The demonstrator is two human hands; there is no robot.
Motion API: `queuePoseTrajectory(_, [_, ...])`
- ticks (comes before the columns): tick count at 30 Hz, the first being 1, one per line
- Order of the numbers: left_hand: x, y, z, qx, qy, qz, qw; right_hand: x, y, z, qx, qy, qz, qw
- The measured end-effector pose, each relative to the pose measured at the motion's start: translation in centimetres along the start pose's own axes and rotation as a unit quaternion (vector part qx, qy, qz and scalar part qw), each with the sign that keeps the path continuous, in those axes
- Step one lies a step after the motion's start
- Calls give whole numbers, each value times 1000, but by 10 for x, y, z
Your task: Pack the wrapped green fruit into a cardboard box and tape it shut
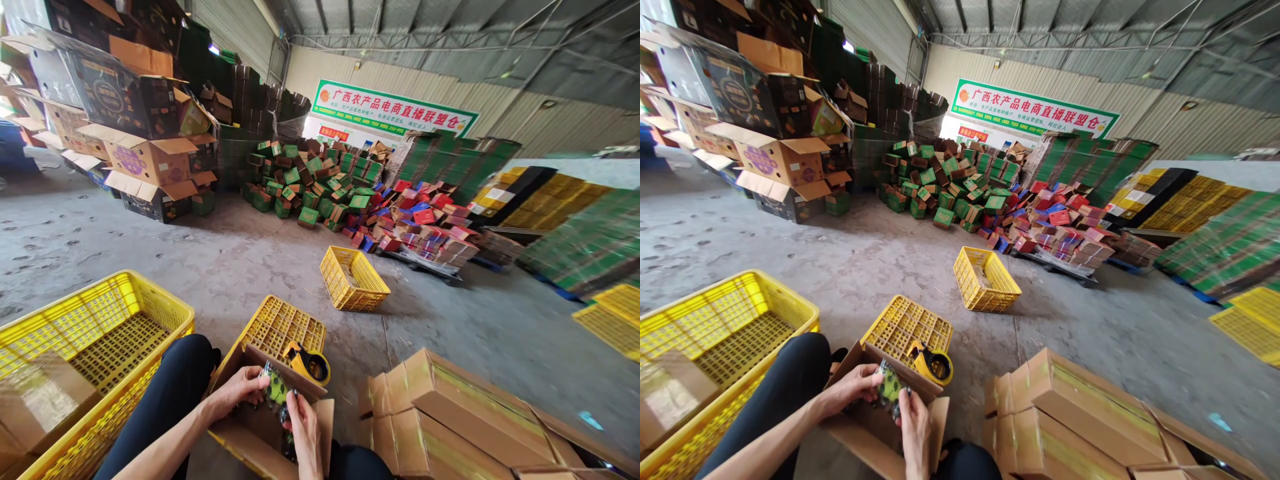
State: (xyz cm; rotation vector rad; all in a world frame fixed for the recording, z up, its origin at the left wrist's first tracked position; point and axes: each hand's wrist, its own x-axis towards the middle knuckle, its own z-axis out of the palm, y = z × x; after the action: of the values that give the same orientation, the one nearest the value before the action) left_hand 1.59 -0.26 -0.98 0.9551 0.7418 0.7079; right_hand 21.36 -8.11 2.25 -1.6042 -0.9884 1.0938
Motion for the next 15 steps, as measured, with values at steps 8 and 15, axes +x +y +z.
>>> queuePoseTrajectory(8, [-3, -1, 1, 11, -18, -19, 1000, 0, 1, -1, 36, 1, 28, 999])
queuePoseTrajectory(15, [-4, -1, 0, -22, -49, -15, 998, 2, 1, -3, 4, 37, 0, 999])
